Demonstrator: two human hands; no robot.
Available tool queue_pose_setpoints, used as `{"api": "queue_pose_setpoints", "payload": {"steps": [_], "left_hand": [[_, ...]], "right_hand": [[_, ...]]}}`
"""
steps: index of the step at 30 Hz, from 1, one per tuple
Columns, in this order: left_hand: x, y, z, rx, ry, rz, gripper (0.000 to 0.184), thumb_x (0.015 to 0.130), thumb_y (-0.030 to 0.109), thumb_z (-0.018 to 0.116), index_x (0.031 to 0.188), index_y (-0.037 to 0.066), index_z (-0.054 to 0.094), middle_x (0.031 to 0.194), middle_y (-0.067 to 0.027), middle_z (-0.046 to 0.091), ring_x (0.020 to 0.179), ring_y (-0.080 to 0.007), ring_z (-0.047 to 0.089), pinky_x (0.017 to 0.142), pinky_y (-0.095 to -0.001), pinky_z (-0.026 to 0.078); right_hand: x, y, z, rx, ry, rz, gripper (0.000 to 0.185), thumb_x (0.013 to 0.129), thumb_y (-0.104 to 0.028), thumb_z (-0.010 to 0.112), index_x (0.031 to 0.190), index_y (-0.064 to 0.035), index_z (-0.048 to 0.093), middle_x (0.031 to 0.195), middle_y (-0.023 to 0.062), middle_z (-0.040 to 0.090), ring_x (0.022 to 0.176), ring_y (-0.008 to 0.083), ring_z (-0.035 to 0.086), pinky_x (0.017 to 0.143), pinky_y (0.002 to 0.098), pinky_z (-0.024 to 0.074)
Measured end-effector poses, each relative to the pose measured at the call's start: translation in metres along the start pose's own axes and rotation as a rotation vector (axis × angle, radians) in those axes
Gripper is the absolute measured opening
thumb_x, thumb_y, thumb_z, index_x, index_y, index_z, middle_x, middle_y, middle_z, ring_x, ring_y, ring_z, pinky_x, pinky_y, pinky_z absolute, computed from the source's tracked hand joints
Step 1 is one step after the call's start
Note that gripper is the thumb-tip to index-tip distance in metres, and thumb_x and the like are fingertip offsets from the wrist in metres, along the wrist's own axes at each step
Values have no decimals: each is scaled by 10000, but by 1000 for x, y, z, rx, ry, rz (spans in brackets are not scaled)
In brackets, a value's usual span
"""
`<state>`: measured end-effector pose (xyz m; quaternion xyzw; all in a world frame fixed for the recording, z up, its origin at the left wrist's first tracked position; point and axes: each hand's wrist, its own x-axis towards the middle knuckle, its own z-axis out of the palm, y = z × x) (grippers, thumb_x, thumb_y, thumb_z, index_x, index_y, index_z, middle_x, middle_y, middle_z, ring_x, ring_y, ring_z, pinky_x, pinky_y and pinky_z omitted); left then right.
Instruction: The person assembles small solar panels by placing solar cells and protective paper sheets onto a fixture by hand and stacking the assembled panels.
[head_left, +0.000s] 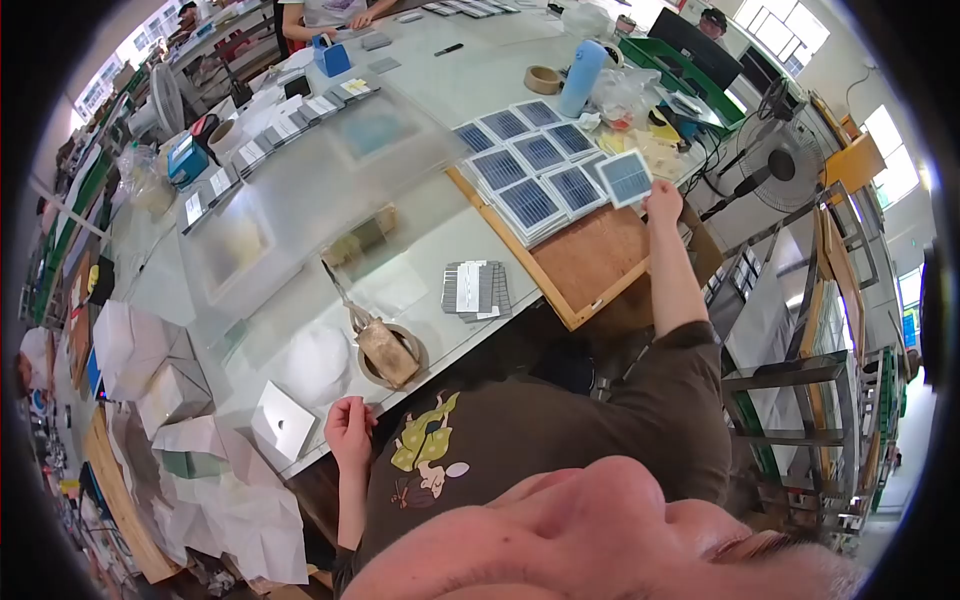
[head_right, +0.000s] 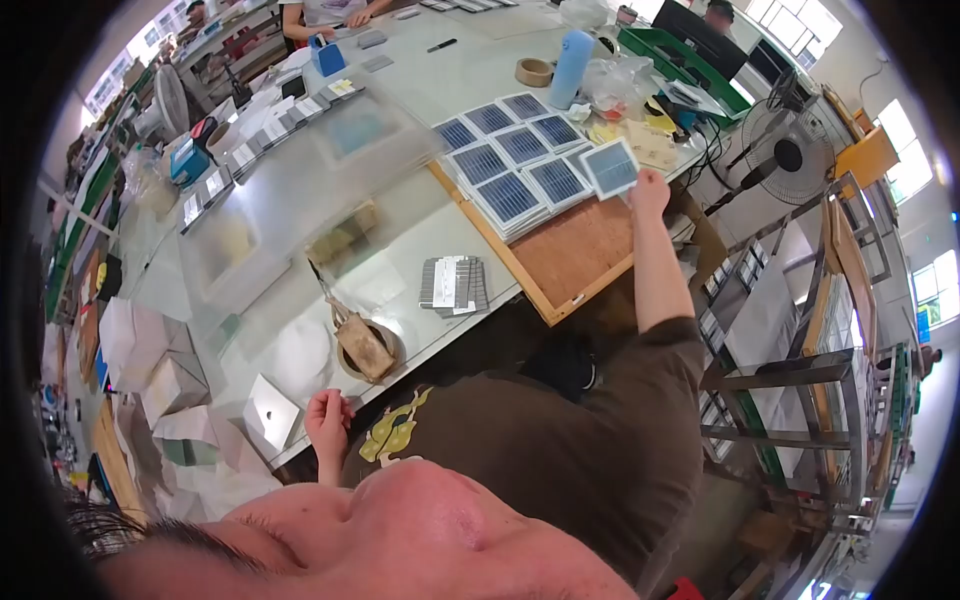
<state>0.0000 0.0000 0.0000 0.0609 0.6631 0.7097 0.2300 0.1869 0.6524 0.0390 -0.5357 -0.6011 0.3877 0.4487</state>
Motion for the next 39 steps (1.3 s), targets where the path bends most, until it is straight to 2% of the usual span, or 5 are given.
{"api": "queue_pose_setpoints", "payload": {"steps": [7, 9, 14, 23, 39], "left_hand": [[3, 3, 16, 56, 20, 4, 115, 929, 150, 567, 901, 39, 576, 728, -18, 608, 539, -47, 513, 460, -166, 361], [2, 5, 16, 79, 27, -3, 112, 929, 149, 567, 905, 39, 576, 728, -18, 608, 545, -48, 516, 470, -166, 364], [-2, 2, 16, 215, 44, 95, 137, 925, 168, 568, 912, 34, 589, 699, -11, 594, 535, -47, 506, 461, -179, 359], [-5, 2, 14, 145, -34, 121, 119, 913, 130, 590, 943, 15, 593, 760, -17, 615, 628, -62, 546, 582, -193, 437], [-32, -6, -34, 115, 75, 80, 152, 906, 155, 589, 932, 7, 611, 763, -20, 621, 640, -66, 552, 596, -214, 454]], "right_hand": [[53, 19, 27, 64, -111, 278, 198, 900, -209, 573, 997, -45, 629, 795, 103, 631, 627, 198, 606, 522, 317, 499], [57, 32, 32, -637, 21, -267, 242, 872, -250, 582, 958, -34, 649, 864, 143, 663, 760, 288, 644, 675, 393, 510], [20, 23, 37, -569, 4, -514, 267, 850, -263, 579, 957, -33, 660, 928, 161, 665, 887, 316, 633, 781, 407, 484], [-252, -116, 134, -408, -1023, -869, 511, 781, -312, 705, 1197, -62, 546, 1083, 149, 590, 909, 302, 600, 790, 371, 488], [-285, -120, 241, -174, -736, -1339, 342, 823, -163, 659, 1147, -88, 582, 940, 141, 643, 823, 328, 627, 733, 384, 511]]}}
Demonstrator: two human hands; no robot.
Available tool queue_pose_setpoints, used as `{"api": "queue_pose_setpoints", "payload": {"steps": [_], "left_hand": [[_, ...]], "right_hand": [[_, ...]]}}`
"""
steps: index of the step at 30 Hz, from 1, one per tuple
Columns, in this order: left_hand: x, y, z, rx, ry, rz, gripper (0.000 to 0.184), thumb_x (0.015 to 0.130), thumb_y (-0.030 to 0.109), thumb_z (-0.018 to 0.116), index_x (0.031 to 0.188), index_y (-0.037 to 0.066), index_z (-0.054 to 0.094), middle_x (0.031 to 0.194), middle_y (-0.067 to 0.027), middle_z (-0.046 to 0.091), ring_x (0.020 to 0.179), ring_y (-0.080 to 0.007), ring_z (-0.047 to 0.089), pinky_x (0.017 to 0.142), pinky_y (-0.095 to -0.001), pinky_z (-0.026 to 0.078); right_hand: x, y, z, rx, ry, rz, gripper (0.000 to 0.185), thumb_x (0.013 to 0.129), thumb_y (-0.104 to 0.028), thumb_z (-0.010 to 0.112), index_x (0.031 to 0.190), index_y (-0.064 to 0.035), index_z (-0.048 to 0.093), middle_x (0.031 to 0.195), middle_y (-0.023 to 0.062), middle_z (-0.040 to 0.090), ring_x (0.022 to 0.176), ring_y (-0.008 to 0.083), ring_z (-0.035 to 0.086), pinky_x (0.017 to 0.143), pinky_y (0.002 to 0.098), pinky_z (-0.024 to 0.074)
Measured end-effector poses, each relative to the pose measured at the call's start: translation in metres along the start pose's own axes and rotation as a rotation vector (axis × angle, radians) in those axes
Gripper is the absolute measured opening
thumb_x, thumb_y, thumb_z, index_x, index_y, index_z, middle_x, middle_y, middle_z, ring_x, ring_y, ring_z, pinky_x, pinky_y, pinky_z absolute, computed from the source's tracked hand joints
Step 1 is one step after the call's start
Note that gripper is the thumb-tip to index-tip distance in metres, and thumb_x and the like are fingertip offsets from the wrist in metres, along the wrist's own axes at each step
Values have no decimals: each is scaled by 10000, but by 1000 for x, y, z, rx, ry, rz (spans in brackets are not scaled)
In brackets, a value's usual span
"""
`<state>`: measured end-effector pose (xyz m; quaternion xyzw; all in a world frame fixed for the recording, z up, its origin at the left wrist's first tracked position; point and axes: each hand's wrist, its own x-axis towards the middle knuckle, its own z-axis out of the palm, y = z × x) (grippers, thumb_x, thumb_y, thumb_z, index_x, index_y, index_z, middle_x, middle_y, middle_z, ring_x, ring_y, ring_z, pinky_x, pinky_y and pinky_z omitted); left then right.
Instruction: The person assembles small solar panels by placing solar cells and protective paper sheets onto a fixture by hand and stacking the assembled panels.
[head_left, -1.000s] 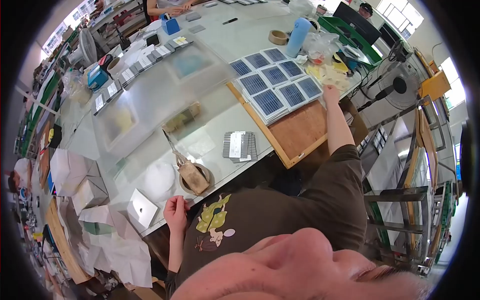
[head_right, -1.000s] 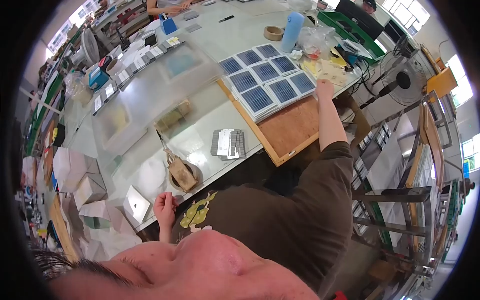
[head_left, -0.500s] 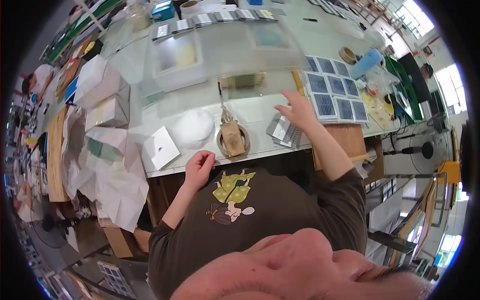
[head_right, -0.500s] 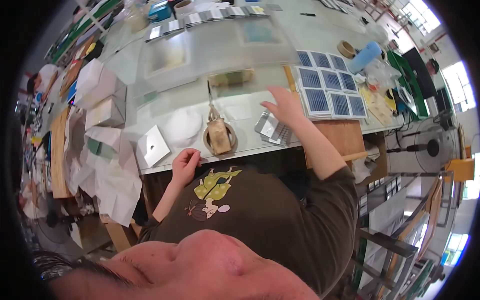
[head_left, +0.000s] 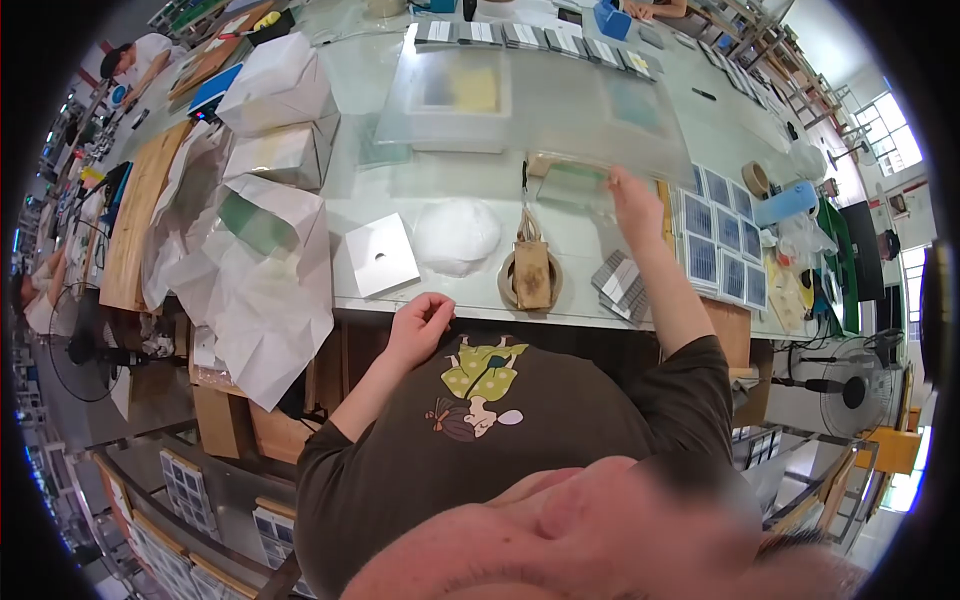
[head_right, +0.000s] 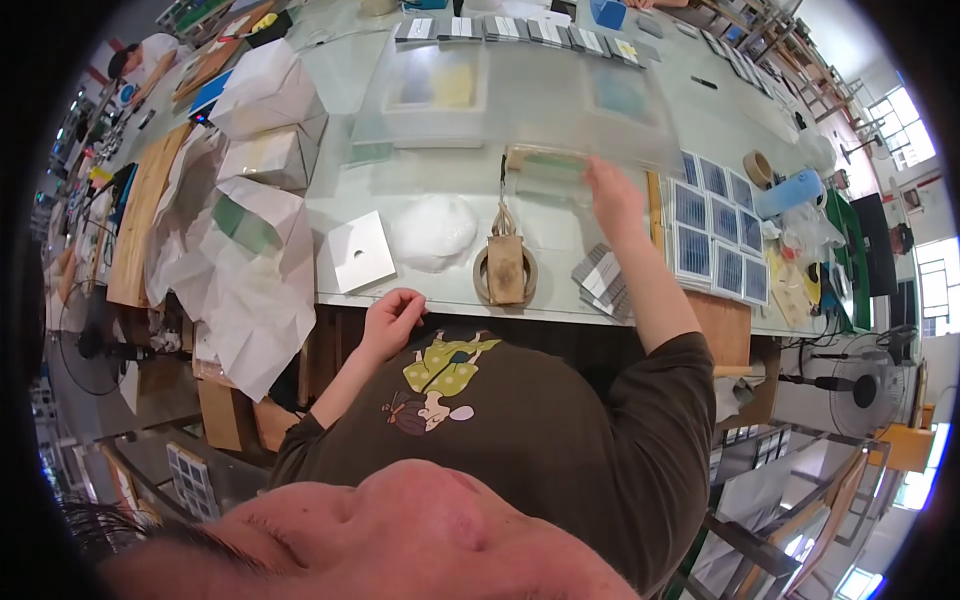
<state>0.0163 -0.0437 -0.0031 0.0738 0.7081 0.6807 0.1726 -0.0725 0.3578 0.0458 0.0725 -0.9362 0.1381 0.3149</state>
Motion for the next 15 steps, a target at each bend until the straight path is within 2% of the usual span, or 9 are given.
{"api": "queue_pose_setpoints", "payload": {"steps": [3, 4, 5, 6, 7, 8, 10, 12, 15], "left_hand": [[16, 20, 4, 307, 59, 211, 162, 885, 165, 610, 938, 14, 638, 747, -49, 634, 632, -92, 569, 589, -243, 455], [27, 24, 2, 477, 76, 289, 174, 861, 182, 630, 940, 28, 650, 748, -85, 634, 622, -127, 577, 587, -249, 458], [39, 32, 3, 601, 103, 391, 170, 842, 180, 636, 933, 37, 652, 789, -111, 643, 678, -201, 613, 631, -285, 484], [53, 35, 4, 749, 163, 531, 156, 816, 169, 648, 922, 54, 658, 856, -115, 654, 762, -273, 622, 698, -339, 497], [68, 34, 4, 813, 228, 606, 140, 815, 167, 630, 905, 64, 659, 931, -112, 651, 867, -310, 603, 753, -382, 494], [81, 34, 4, 908, 243, 569, 127, 815, 162, 616, 879, 61, 659, 921, -105, 644, 870, -304, 598, 750, -385, 496], [96, 38, 3, 1005, 255, 530, 120, 815, 158, 603, 853, 59, 659, 911, -99, 637, 873, -297, 593, 746, -389, 498], [105, 46, 4, 1203, 103, 384, 123, 807, 140, 574, 801, 49, 656, 863, -108, 615, 879, -293, 587, 741, -400, 501], [111, 54, 7, 1358, 6, 318, 122, 789, 129, 567, 775, 52, 660, 830, -115, 601, 846, -291, 589, 732, -407, 501]], "right_hand": [[20, 13, -20, -51, 74, -56, 222, 845, -123, 635, 1065, -95, 630, 918, 117, 660, 805, 270, 644, 686, 358, 517], [26, 15, -27, 109, 62, 47, 181, 863, -106, 616, 1041, -82, 635, 896, 100, 657, 789, 226, 643, 665, 327, 514], [30, 15, -32, 271, 48, 152, 145, 881, -89, 596, 1018, -69, 639, 875, 83, 654, 773, 182, 642, 643, 296, 510], [32, 14, -37, 280, 36, 157, 145, 881, -89, 596, 1018, -69, 639, 875, 83, 654, 773, 182, 642, 643, 296, 510], [35, 12, -41, 388, 59, 186, 136, 893, -79, 580, 1017, -64, 635, 846, 64, 642, 752, 152, 630, 629, 272, 505], [35, 8, -42, 496, 85, 217, 130, 905, -69, 563, 1016, -58, 632, 816, 44, 629, 732, 121, 619, 615, 248, 499], [25, 0, -40, 588, 101, 199, 135, 922, -104, 559, 1024, -34, 611, 783, 44, 602, 679, 124, 602, 604, 239, 498], [1, -17, -36, 798, -9, 458, 156, 926, -124, 559, 1039, -21, 591, 799, 60, 610, 642, 126, 594, 592, 241, 500], [-40, -64, -35, 1096, -201, 899, 194, 924, -140, 563, 1065, -6, 565, 770, 60, 593, 620, 122, 589, 554, 246, 508]]}}
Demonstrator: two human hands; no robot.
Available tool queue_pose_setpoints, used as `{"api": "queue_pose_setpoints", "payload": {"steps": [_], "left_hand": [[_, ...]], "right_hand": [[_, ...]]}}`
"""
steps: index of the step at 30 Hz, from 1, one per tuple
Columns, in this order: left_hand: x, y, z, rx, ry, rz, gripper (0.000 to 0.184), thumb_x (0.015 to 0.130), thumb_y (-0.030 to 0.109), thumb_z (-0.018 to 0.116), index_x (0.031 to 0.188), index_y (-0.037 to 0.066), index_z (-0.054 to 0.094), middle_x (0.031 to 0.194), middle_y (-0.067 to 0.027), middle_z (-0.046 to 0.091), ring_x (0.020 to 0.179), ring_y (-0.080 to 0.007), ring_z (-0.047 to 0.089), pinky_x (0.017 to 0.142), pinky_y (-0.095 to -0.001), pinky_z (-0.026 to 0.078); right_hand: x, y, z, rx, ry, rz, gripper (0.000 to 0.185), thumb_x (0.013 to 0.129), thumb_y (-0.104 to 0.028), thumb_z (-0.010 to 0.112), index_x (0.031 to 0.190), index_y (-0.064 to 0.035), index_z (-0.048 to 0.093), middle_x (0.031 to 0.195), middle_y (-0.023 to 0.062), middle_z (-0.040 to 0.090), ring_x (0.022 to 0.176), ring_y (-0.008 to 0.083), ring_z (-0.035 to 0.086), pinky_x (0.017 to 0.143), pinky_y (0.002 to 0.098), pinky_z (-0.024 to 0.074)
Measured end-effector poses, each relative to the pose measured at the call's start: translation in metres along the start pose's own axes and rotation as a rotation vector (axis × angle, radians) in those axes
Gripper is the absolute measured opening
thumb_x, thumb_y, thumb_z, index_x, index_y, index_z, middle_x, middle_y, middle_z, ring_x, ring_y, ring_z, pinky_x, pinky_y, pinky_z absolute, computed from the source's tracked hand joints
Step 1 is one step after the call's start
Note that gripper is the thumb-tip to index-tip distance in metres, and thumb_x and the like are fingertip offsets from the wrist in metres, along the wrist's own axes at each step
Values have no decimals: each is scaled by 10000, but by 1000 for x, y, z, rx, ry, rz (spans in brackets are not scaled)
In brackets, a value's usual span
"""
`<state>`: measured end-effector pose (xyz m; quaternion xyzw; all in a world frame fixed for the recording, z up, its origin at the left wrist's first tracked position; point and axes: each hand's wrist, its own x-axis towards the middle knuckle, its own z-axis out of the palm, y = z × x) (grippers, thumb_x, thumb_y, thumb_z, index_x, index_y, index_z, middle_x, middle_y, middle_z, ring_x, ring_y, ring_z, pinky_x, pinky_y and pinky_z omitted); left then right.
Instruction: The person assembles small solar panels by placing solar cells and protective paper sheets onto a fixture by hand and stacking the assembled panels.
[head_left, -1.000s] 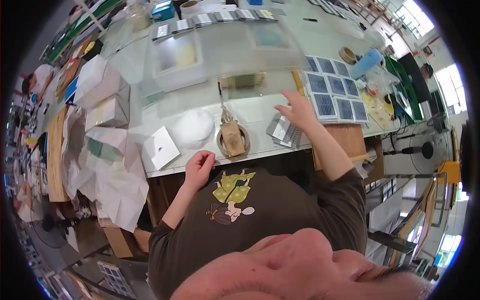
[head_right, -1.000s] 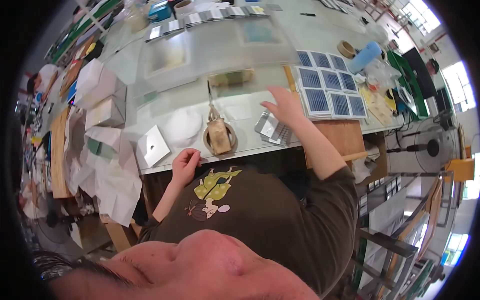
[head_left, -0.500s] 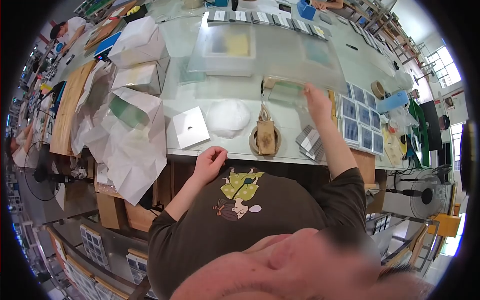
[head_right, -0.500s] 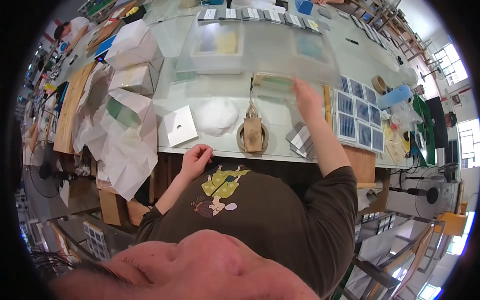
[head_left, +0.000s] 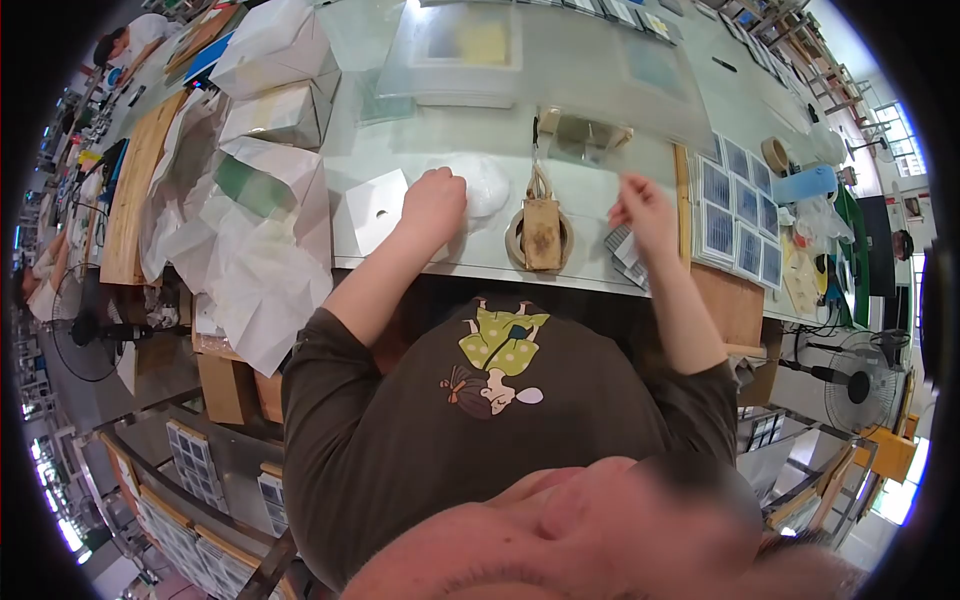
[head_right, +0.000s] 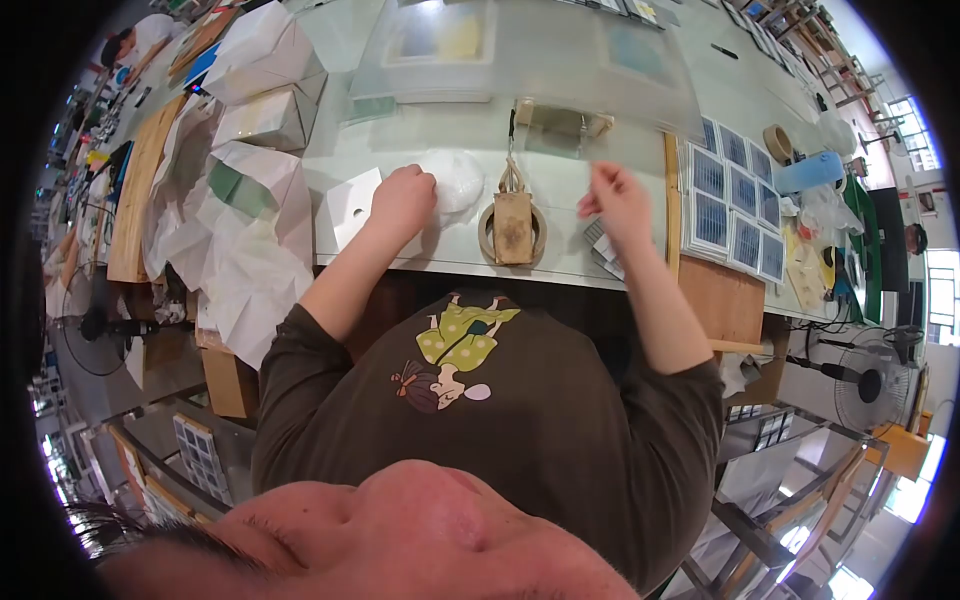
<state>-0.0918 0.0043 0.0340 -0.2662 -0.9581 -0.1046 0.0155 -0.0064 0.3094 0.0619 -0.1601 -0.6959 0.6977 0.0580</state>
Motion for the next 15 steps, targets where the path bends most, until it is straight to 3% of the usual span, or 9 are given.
{"api": "queue_pose_setpoints", "payload": {"steps": [3, 7, 9, 11, 13, 14, 15], "left_hand": [[6, -3, 1, 48, -24, 48, 132, 789, 125, 554, 778, 49, 661, 832, -124, 599, 833, -295, 594, 733, -415, 502], [12, -8, -7, -15, -90, 5, 151, 790, 134, 551, 800, 33, 663, 855, -131, 618, 830, -297, 603, 729, -412, 498], [11, -14, -19, -281, -126, -132, 179, 779, 154, 560, 828, 16, 663, 880, -146, 637, 839, -305, 607, 728, -397, 491], [8, -23, -23, -373, -95, -154, 203, 806, 182, 563, 859, 9, 655, 873, -121, 655, 822, -254, 624, 709, -350, 489], [2, -23, -38, -837, 73, -323, 196, 849, 187, 553, 886, 20, 649, 853, -68, 654, 810, -189, 618, 710, -319, 488], [0, -31, -35, -1179, 93, -352, 173, 888, 103, 493, 928, 3, 628, 965, -70, 650, 809, -144, 601, 709, -279, 488], [-3, -28, -39, -1180, 91, -353, 173, 888, 103, 493, 928, 3, 628, 965, -70, 650, 809, -144, 601, 709, -279, 488]], "right_hand": [[-41, 25, 25, 187, -19, 267, 235, 898, -122, 590, 1097, -3, 554, 739, 46, 573, 595, 124, 586, 526, 249, 514], [-67, 47, 45, 25, 12, 263, 273, 869, -121, 626, 1108, -9, 557, 738, 29, 573, 577, 101, 569, 526, 232, 492], [-72, 51, 47, -273, 11, 59, 289, 847, -130, 655, 1094, -6, 570, 750, 17, 584, 561, 73, 544, 524, 214, 462], [-73, 56, 43, -247, 25, 49, 291, 844, -151, 667, 1077, 3, 583, 773, 15, 600, 595, 51, 538, 535, 204, 442], [-74, 52, 39, -494, 54, -136, 285, 857, -140, 653, 1088, 11, 581, 798, 27, 614, 650, 52, 553, 557, 206, 452], [-73, 53, 38, -493, 54, -136, 285, 857, -140, 653, 1088, 11, 581, 798, 27, 614, 650, 52, 553, 557, 206, 452], [-73, 52, 39, -431, 44, -231, 290, 871, -133, 634, 1113, 11, 567, 811, 27, 612, 672, 56, 556, 566, 206, 454]]}}
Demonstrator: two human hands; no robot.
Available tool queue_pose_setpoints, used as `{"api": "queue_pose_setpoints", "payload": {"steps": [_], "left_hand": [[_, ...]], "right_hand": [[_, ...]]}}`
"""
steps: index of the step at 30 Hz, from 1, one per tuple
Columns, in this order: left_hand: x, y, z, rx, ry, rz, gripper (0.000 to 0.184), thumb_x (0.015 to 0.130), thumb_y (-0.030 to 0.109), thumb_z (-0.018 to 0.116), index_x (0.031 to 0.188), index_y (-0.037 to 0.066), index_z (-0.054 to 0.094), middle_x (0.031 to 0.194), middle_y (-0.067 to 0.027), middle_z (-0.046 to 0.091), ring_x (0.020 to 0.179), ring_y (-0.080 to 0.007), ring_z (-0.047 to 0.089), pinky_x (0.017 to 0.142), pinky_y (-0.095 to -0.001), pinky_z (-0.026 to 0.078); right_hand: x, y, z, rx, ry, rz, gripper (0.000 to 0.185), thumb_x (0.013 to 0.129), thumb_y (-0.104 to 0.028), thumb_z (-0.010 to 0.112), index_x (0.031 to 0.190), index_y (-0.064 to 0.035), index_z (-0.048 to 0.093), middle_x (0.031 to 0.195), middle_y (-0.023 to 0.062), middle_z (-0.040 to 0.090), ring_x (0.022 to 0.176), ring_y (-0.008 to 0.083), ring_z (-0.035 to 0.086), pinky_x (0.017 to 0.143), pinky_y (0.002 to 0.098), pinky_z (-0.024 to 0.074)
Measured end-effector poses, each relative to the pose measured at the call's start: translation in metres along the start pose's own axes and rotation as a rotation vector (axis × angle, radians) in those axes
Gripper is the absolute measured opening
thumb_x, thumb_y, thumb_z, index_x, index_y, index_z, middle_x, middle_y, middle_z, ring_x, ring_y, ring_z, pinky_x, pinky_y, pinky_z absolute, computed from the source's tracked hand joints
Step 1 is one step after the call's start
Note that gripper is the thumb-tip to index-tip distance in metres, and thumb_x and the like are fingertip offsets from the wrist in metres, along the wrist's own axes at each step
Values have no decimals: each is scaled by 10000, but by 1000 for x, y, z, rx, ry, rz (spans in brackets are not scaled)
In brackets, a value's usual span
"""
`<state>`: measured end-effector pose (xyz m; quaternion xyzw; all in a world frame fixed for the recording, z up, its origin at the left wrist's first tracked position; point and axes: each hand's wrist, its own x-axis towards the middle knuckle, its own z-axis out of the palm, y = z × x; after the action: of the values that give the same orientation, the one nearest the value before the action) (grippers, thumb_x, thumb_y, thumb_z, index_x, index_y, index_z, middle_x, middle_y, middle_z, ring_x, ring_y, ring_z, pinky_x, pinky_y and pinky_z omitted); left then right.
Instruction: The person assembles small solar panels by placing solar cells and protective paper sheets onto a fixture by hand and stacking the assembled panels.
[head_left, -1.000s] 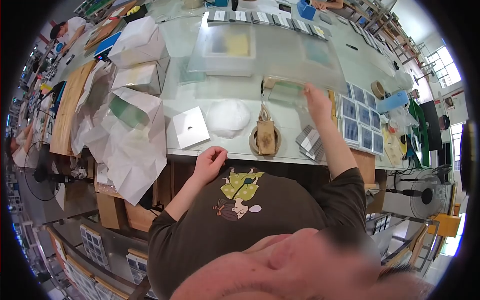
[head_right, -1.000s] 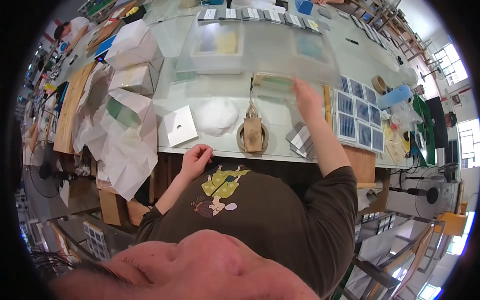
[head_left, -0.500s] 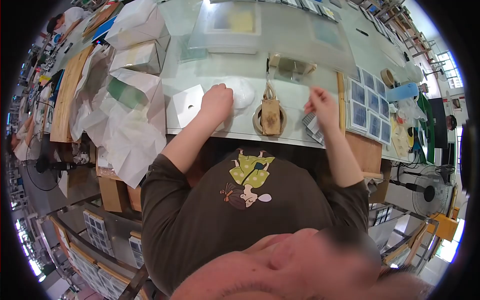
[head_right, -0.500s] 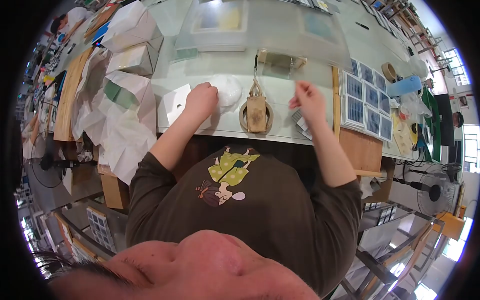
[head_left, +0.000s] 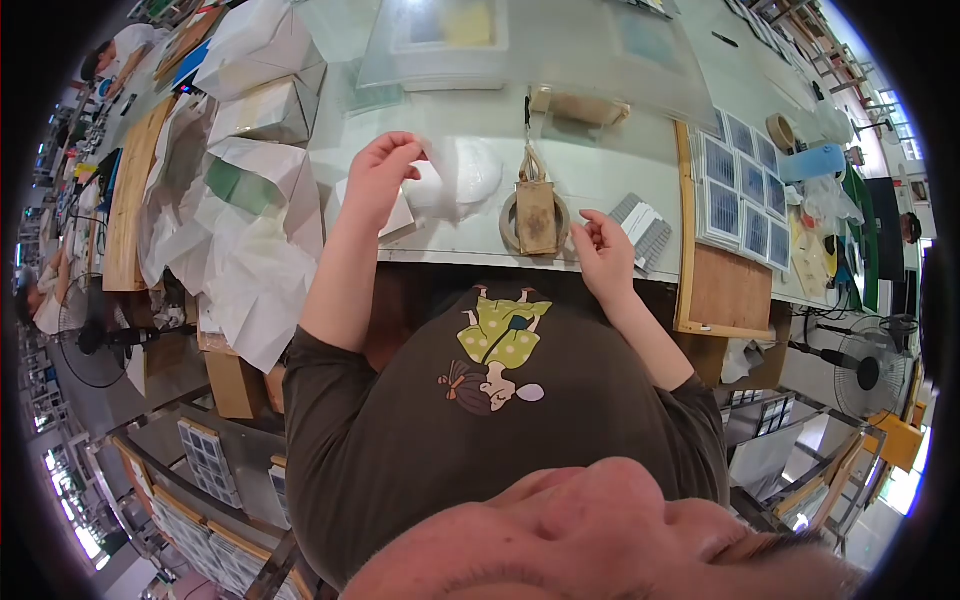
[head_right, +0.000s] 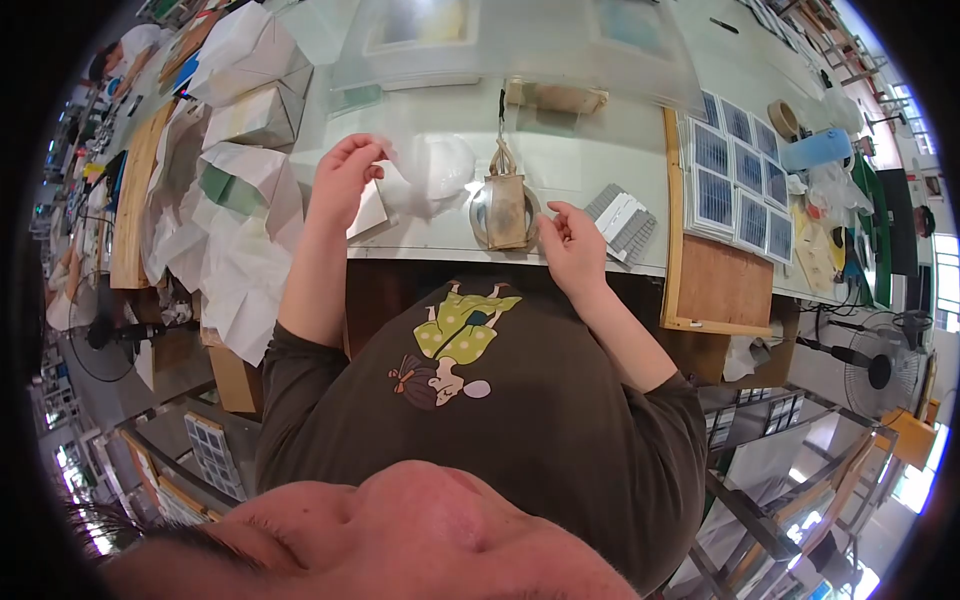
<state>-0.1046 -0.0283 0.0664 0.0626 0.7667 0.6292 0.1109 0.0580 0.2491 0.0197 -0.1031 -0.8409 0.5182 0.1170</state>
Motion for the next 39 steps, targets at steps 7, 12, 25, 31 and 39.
{"api": "queue_pose_setpoints", "payload": {"steps": [7, 12, 25, 31, 39], "left_hand": [[-54, 0, 79, -856, -233, -101, 156, 919, 92, 486, 988, -6, 585, 962, -109, 634, 948, -207, 618, 837, -333, 498], [-48, -6, 78, -611, -385, -268, 147, 904, 168, 516, 905, 44, 596, 899, -56, 647, 713, -113, 572, 583, -255, 458], [-38, -22, 93, 478, -175, 7, 375, 763, 373, 720, 697, 17, 625, 606, -60, 605, 548, -143, 543, 541, -291, 442], [-33, -24, 93, 466, -182, -52, 393, 740, 387, 739, 668, 20, 619, 588, -55, 595, 536, -142, 535, 530, -297, 441], [-36, -21, 92, 489, -224, -78, 432, 738, 451, 684, 703, 22, 642, 668, -127, 634, 649, -276, 614, 614, -368, 477]], "right_hand": [[25, -83, 5, 1022, -398, 638, 358, 915, -103, 554, 1249, -5, 473, 876, 45, 609, 710, 89, 583, 558, 210, 461], [35, -36, 10, 681, -293, 377, 402, 906, -83, 554, 1285, -5, 448, 852, 36, 602, 665, 83, 567, 531, 208, 442], [33, -10, 8, -30, -24, 182, 477, 730, -135, 714, 1165, -8, 565, 672, 14, 568, 618, 91, 532, 622, 247, 458], [33, -2, 11, 92, -30, 175, 466, 767, -77, 725, 1176, 41, 536, 686, -38, 508, 590, 21, 447, 542, 168, 381], [29, -3, 12, 85, -33, 173, 438, 783, -65, 710, 1175, 33, 540, 685, -40, 505, 593, 18, 437, 542, 163, 374]]}}
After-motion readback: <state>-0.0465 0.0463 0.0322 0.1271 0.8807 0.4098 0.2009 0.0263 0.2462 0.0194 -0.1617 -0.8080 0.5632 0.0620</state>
